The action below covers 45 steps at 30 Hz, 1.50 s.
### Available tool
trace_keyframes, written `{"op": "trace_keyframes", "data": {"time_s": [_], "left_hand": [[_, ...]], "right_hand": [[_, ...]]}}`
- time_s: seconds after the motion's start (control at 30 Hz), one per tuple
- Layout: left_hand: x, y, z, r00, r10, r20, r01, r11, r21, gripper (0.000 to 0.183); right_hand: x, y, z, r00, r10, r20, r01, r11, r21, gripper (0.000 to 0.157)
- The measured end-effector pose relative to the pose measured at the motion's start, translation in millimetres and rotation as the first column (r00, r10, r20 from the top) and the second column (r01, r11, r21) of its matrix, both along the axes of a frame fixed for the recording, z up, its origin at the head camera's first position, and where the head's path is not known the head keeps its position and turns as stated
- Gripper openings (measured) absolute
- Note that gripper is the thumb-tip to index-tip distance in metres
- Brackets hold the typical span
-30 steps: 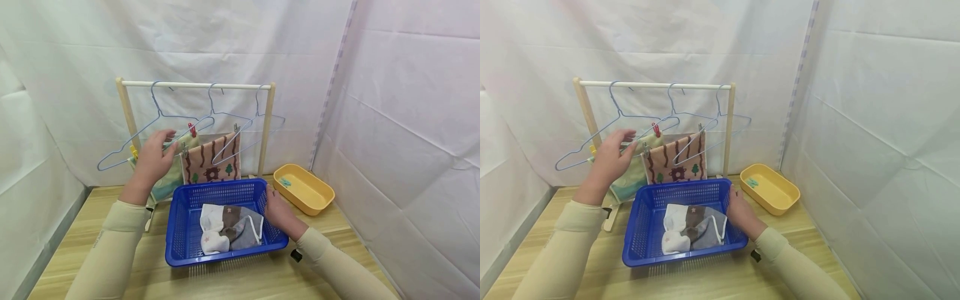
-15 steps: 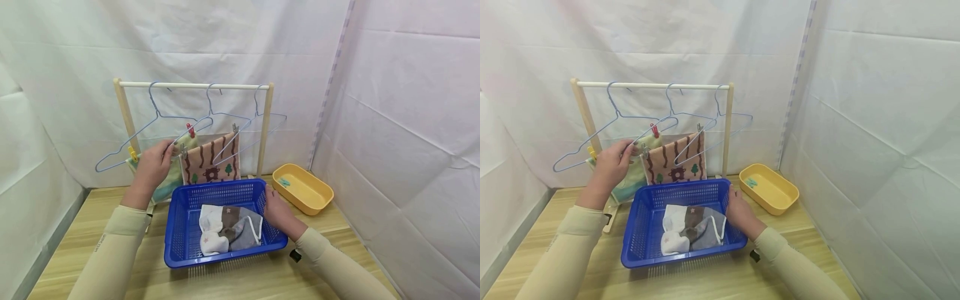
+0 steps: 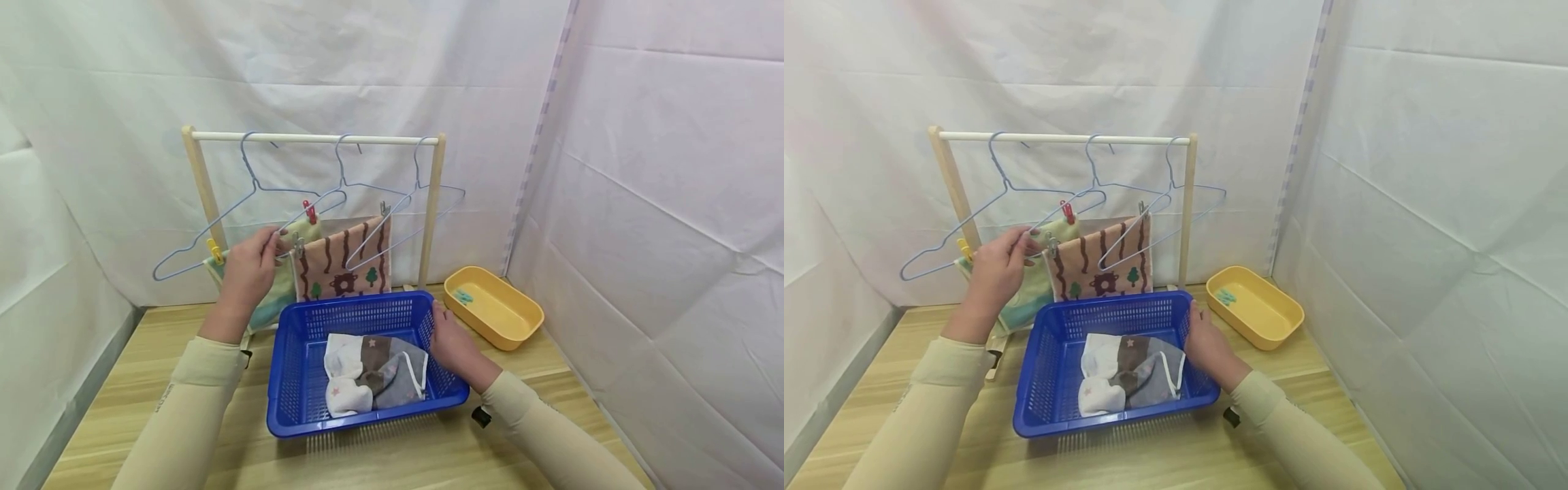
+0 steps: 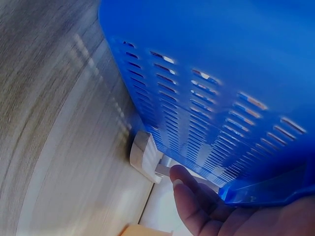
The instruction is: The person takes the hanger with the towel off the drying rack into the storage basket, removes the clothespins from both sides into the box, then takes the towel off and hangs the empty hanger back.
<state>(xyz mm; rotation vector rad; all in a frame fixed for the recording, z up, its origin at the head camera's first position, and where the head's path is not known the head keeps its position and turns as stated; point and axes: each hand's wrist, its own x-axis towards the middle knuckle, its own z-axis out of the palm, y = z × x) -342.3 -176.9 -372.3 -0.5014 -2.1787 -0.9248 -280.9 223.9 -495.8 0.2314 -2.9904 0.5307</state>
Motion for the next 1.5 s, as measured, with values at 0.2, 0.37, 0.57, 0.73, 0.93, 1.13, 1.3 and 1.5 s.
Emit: {"op": "trace_keyframes", "data": {"time_s": [0.2,0.37,0.57,0.73,0.93,1.13,1.3,1.5], "left_hand": [[0.8,0,0.0,1.0,0.013,0.024,-0.014,0.999,0.033,0.034],[0.8,0,2.7,1.0,0.023,-0.006,-0.023,0.997,0.071,0.036],[4.6,-1,10.2,0.998,0.022,-0.052,-0.017,0.994,0.105,0.036],[7.4,-4,13.7,0.998,0.031,-0.059,-0.025,0.993,0.113,0.036],[9.6,-10,16.8,0.997,0.042,-0.069,-0.034,0.993,0.117,0.038],[11.6,-19,19.4,0.996,0.027,-0.09,-0.013,0.989,0.146,0.038],[16.1,-25,22.4,0.995,0.002,-0.105,0.017,0.984,0.179,0.036],[21.7,-33,25.8,0.996,-0.006,-0.088,0.024,0.977,0.212,0.038]], "right_hand": [[2.0,-1,0.6,1.0,0.008,-0.001,-0.008,1.0,-0.004,0.067],[2.2,-1,1.3,1.0,0.008,0.004,-0.008,1.0,-0.01,0.066],[2.3,-1,2.2,1.0,0.008,0.016,-0.008,1.0,-0.014,0.066],[2.5,0,3.4,1.0,0.01,0.012,-0.01,1.0,-0.021,0.065],[2.6,0,3.5,1.0,0.01,0.01,-0.009,1.0,-0.026,0.065],[2.5,-1,4.1,1.0,0.01,0.007,-0.01,0.999,-0.035,0.065],[2.8,0,3.5,1.0,0.014,0.005,-0.014,0.999,-0.031,0.066],[1.7,1,1.9,1.0,0.018,-0.01,-0.019,0.999,-0.029,0.066]]}}
